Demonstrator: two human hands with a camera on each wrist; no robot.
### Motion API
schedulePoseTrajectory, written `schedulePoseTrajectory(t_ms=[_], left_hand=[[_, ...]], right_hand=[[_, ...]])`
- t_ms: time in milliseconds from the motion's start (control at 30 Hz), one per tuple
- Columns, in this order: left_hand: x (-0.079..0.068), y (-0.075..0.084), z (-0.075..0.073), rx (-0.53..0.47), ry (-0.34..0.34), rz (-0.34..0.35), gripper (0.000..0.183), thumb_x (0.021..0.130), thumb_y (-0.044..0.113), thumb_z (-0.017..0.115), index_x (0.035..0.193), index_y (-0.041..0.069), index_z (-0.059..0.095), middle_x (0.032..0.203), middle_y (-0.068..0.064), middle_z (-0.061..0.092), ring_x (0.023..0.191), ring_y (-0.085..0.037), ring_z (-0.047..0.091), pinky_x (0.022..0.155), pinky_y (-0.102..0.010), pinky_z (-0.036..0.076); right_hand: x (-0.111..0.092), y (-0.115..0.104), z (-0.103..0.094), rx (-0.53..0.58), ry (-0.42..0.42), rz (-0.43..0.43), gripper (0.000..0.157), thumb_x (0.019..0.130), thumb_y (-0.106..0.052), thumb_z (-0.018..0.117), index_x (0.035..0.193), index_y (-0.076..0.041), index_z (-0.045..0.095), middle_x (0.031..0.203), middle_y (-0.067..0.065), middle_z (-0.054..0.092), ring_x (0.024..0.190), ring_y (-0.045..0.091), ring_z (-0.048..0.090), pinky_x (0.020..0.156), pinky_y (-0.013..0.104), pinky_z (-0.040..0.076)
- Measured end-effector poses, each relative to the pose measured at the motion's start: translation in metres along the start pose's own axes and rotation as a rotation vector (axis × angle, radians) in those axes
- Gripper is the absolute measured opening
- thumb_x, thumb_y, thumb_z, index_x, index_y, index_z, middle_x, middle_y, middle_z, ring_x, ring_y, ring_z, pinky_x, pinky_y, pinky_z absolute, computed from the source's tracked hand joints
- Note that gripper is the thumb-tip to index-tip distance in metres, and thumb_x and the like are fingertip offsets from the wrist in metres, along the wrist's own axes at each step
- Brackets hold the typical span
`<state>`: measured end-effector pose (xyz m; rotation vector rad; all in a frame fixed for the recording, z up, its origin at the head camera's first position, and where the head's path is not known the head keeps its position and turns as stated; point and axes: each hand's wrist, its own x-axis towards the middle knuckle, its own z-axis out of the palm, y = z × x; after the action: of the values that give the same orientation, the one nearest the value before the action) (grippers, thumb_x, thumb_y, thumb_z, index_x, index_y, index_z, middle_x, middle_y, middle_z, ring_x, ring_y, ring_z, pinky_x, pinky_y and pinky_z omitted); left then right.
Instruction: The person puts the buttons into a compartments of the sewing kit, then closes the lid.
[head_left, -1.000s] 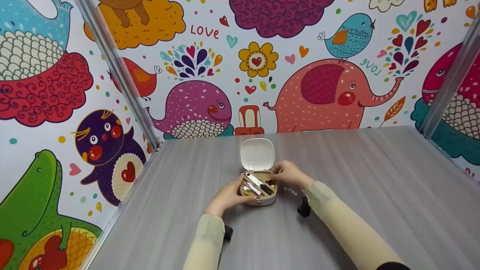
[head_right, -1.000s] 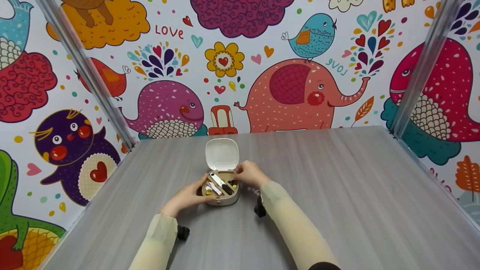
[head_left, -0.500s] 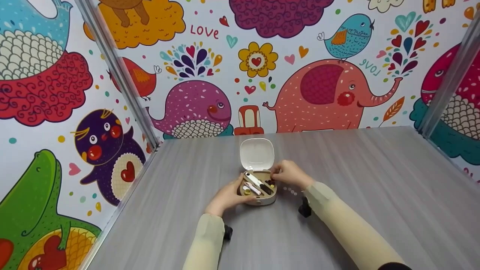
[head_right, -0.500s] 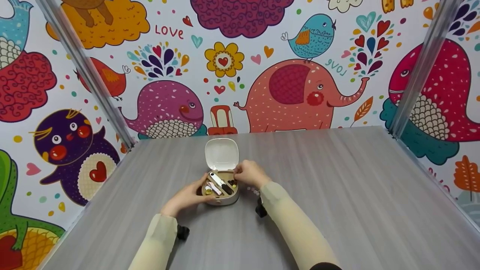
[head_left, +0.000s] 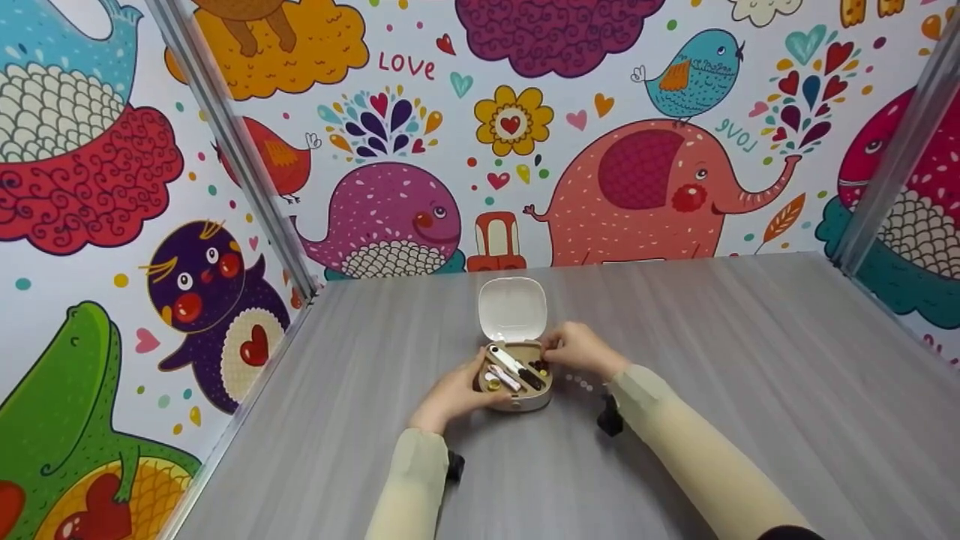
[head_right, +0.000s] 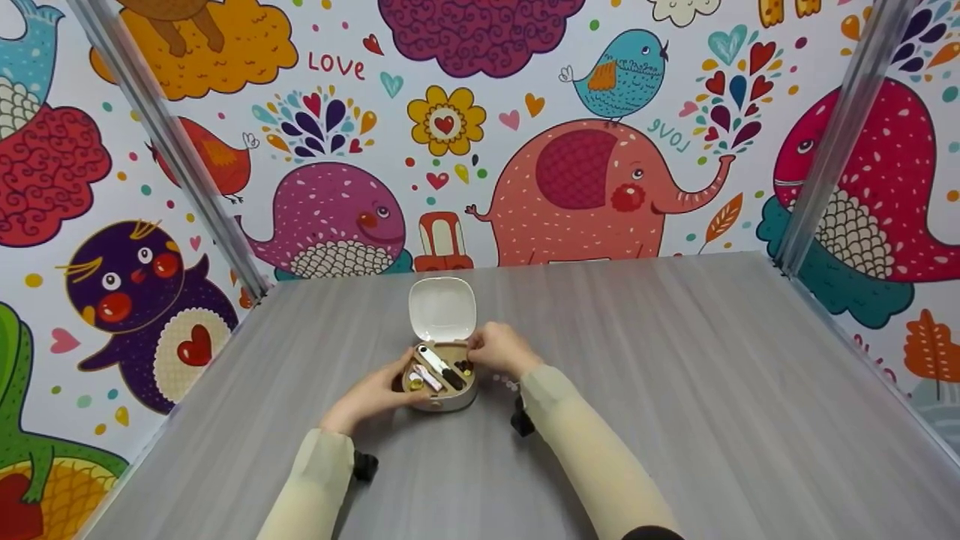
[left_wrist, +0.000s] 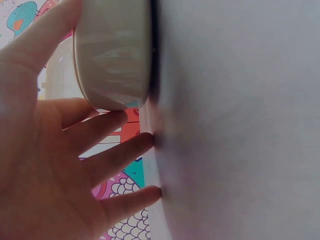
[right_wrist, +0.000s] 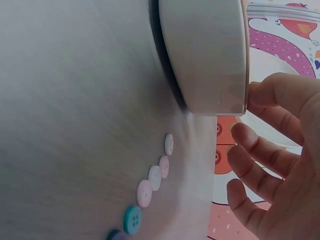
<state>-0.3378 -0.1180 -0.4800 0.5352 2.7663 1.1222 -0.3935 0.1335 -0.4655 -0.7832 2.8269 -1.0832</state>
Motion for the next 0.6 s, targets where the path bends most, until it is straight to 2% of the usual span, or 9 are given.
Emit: schedulePoseTrajectory(t_ms=[267, 400, 600], left_hand=[[0.001, -0.001, 0.000, 0.030, 0.004, 0.015, 0.103, 0.078, 0.049, 0.077, 0.151, 0.000, 0.025, 0.147, -0.025, 0.038, 0.131, -0.039, 0.042, 0.107, -0.049, 0.035], [0.001, -0.001, -0.002, 0.056, 0.012, 0.035, 0.102, 0.078, 0.049, 0.077, 0.151, -0.003, 0.026, 0.147, -0.026, 0.038, 0.131, -0.039, 0.041, 0.107, -0.049, 0.035], [-0.001, -0.001, -0.001, 0.051, -0.003, 0.016, 0.102, 0.078, 0.049, 0.076, 0.151, -0.002, 0.026, 0.148, -0.025, 0.037, 0.132, -0.040, 0.040, 0.107, -0.050, 0.034]], right_hand=[[-0.010, 0.006, -0.011, 0.096, 0.065, -0.033, 0.011, 0.079, -0.005, 0.066, 0.085, -0.001, 0.076, 0.074, 0.002, 0.070, 0.062, 0.007, 0.053, 0.058, 0.025, 0.046], [-0.020, 0.016, -0.018, 0.111, 0.092, 0.003, 0.011, 0.080, -0.007, 0.067, 0.083, 0.001, 0.075, 0.073, 0.002, 0.068, 0.062, 0.008, 0.052, 0.057, 0.024, 0.045], [-0.037, 0.034, -0.019, 0.167, 0.088, 0.030, 0.011, 0.080, -0.004, 0.068, 0.083, 0.004, 0.074, 0.073, 0.004, 0.068, 0.062, 0.007, 0.052, 0.057, 0.022, 0.045]])
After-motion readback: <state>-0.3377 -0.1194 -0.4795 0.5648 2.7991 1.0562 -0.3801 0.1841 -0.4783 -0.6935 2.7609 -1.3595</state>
